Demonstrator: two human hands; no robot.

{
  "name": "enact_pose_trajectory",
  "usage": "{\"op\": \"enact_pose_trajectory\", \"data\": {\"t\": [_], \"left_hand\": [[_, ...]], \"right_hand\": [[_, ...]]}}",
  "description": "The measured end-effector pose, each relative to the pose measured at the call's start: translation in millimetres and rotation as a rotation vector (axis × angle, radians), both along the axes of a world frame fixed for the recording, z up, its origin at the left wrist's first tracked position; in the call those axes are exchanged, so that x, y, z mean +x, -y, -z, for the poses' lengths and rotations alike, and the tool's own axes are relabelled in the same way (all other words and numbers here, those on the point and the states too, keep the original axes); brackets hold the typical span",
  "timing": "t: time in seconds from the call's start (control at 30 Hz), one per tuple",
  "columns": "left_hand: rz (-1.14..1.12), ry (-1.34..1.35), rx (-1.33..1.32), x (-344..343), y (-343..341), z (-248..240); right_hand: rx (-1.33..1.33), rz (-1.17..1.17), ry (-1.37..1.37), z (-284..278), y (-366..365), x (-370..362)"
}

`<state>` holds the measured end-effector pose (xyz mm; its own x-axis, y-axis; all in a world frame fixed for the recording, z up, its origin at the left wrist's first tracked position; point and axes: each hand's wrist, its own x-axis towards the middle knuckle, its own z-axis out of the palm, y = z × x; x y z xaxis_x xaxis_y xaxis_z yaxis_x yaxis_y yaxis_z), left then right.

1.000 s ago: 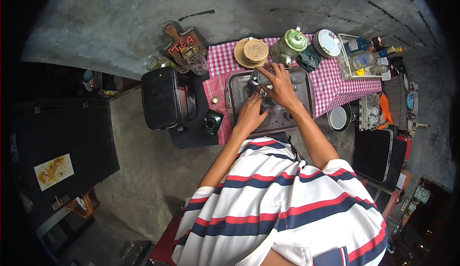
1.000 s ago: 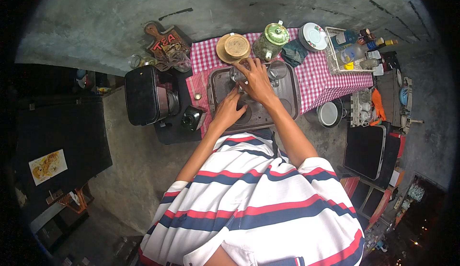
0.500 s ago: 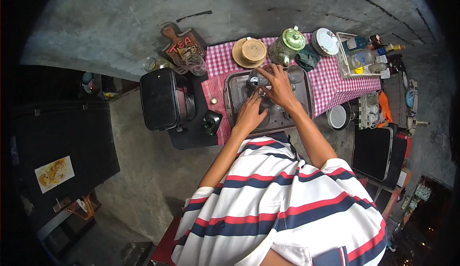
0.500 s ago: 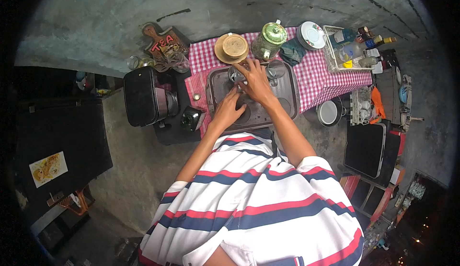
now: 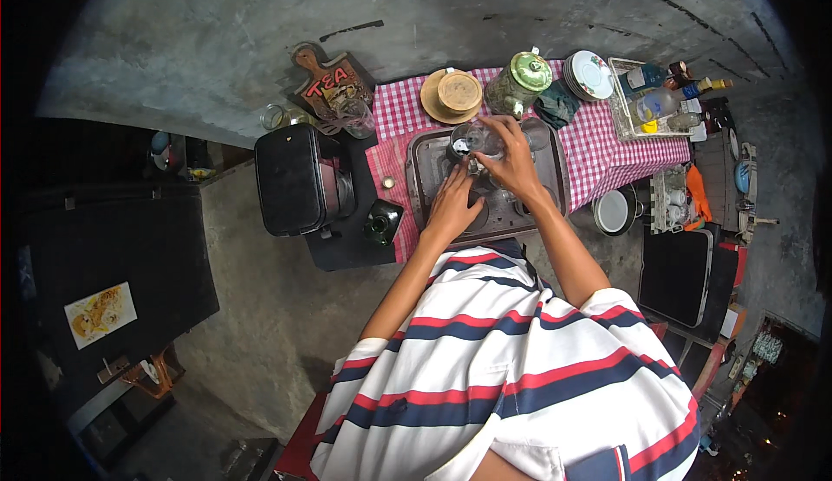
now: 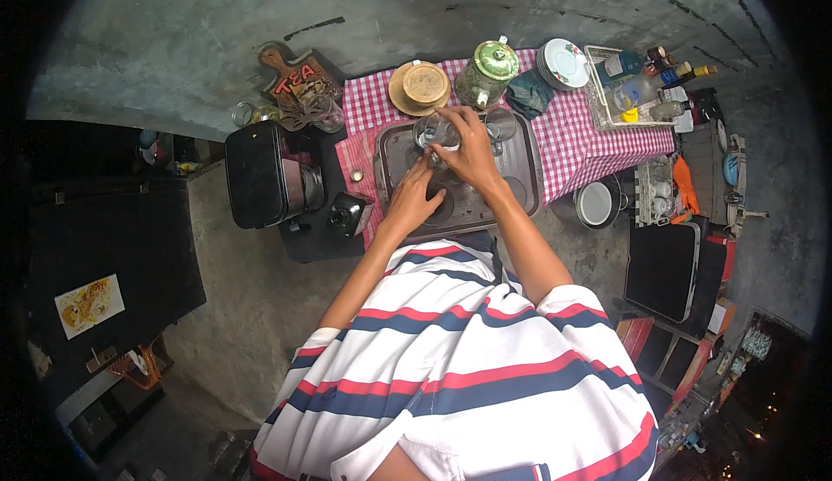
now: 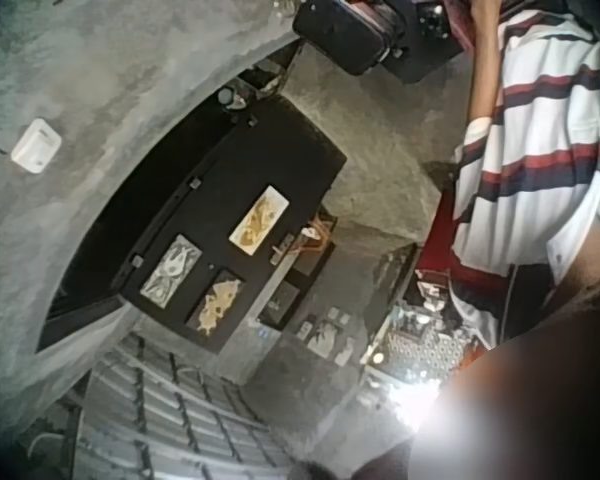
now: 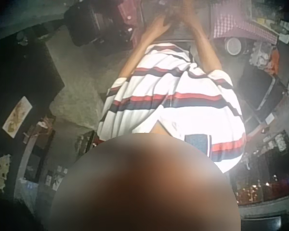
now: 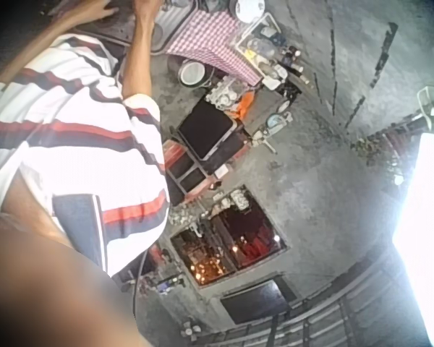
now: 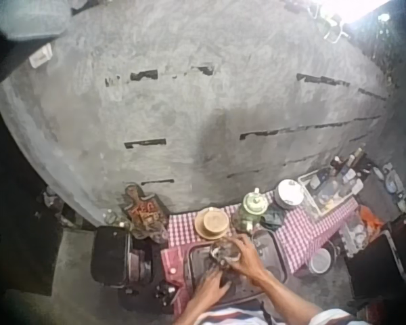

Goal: Pouring gin from a green bottle into small glasses on a tray.

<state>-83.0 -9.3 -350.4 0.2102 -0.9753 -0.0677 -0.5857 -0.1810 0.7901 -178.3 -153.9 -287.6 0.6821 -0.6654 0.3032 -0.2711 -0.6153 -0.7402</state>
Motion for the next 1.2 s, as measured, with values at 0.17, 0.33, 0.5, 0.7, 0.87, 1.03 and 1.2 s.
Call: {"op": "enact_pose_trajectory", "data": {"t": [0.17, 0.33, 0.5, 0.7, 0.87, 1.03, 1.2], "left_hand": [[-0.014, 0.007, 0.026, 1.5, -3.5, 3.2], [-0.009, 0.006, 0.029, 0.6, -4.1, 3.8], [-0.016, -0.009, 0.021, -0.4, -3.8, 1.3], [-0.070, -0.015, -0.015, 1.8, -15.6, 1.5], [-0.112, -0.097, -0.058, 2.1, -24.5, -28.1], [-0.171, -0.155, -0.153, 6.9, -40.5, -76.7], [-0.286, -0.104, -0.287, 14.4, -65.7, -104.1]], "right_hand": [[0.052, 0.097, 0.045, -7.0, 3.5, -9.3], [0.115, 0.227, 0.010, -3.1, 3.7, -20.8], [0.165, 0.294, 0.048, 7.4, 3.7, -33.1], [0.202, 0.334, 0.051, -3.5, -5.3, -40.6], [0.236, 0.357, 0.084, 3.0, -8.8, -53.3], [0.234, 0.382, 0.112, 12.9, -12.6, -63.0], [0.336, 0.366, 0.213, 8.7, -22.9, -72.7]]}}
